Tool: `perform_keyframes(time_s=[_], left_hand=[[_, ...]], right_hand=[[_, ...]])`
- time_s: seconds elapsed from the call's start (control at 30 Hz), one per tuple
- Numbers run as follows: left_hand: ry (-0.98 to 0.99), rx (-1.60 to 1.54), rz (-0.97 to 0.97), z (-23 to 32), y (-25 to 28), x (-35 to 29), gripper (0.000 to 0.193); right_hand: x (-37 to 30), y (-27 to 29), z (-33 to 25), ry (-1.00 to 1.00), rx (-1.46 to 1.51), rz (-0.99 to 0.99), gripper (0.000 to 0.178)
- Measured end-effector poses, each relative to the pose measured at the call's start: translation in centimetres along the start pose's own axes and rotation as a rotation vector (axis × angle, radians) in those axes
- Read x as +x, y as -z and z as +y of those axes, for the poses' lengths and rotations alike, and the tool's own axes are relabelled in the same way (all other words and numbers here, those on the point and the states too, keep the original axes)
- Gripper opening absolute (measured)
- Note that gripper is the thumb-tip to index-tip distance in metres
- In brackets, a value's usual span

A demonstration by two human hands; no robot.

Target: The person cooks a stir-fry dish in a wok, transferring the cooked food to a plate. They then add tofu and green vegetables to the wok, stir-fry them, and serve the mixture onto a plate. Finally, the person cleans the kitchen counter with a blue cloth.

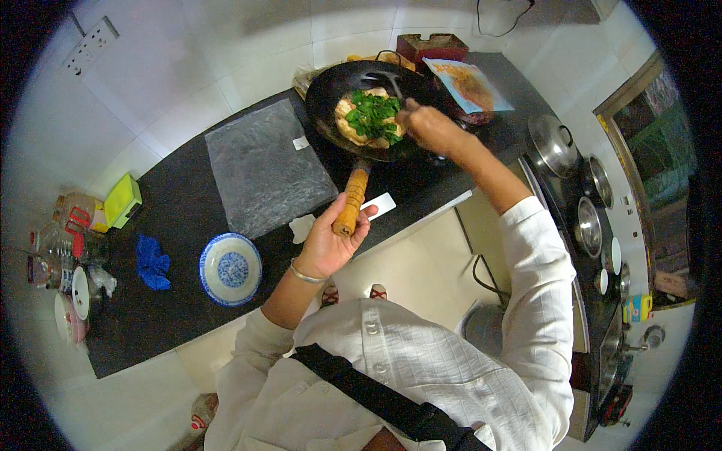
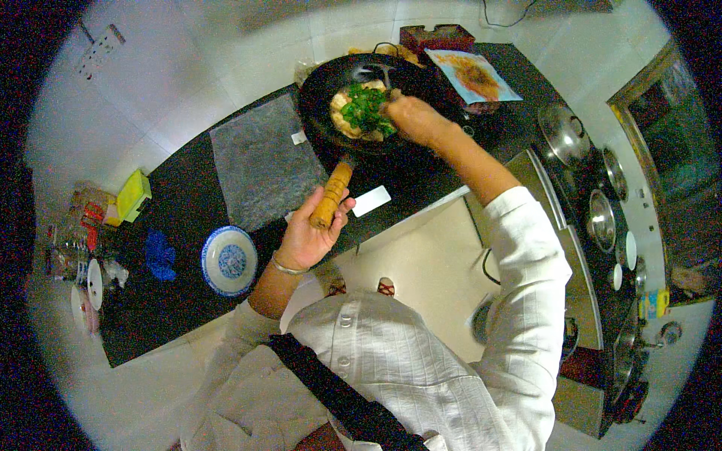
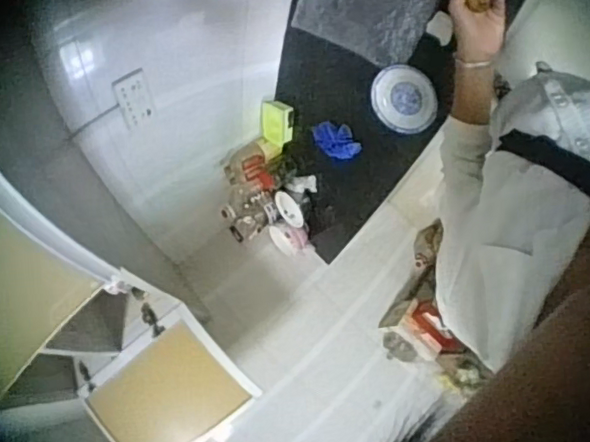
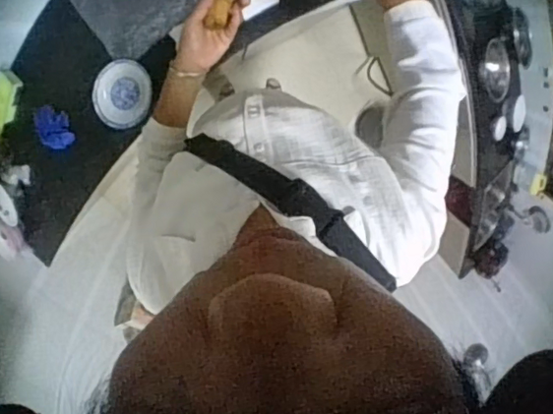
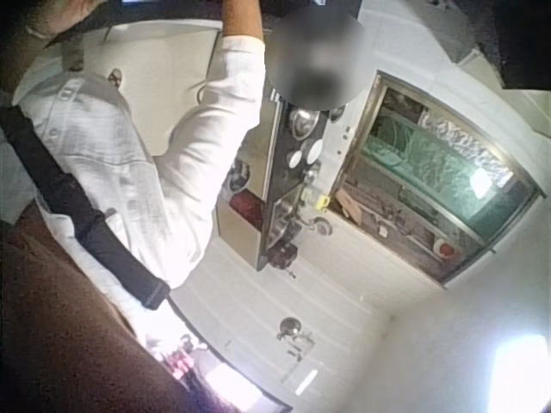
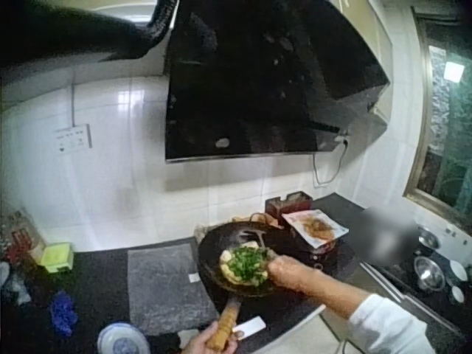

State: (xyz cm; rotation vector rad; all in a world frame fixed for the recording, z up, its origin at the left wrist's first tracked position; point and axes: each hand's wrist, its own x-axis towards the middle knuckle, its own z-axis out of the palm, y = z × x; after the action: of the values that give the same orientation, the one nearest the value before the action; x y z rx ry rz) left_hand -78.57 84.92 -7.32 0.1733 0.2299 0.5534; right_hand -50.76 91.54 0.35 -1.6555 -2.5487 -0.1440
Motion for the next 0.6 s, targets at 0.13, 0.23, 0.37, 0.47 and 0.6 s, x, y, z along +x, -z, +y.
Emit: perform_keyframes(time_s=[0.13, 0.23, 0.37, 0.47, 0.6], left_hand=[[0.019, -0.072, -0.039, 0.3, 0.8, 0.0, 0.042], [0.011, -0.067, -0.047, 0.2, 0.4, 0.0, 0.04], [0.015, -0.073, -0.013, 0.2, 0.2, -0.1, 0.039], [0.041, -0.099, 0.034, 0.1, 0.0, 0.0, 0.038], [0.002, -0.041, -0.008, 0.2, -0.1, -0.2, 0.039]], right_hand=[[-0.5, -0.9, -3.6, 0.142, -0.113, -0.061, 0.029], [-0.8, 0.4, -5.2, 0.181, -0.081, -0.116, 0.025], [-1.0, -0.4, -4.4, 0.157, 0.015, 0.017, 0.022], [-1.6, -1.2, -3.8, 0.14, -0.063, -0.006, 0.016], [-2.5, 0.0, -4.8, 0.2, -0.142, -0.124, 0.016]])
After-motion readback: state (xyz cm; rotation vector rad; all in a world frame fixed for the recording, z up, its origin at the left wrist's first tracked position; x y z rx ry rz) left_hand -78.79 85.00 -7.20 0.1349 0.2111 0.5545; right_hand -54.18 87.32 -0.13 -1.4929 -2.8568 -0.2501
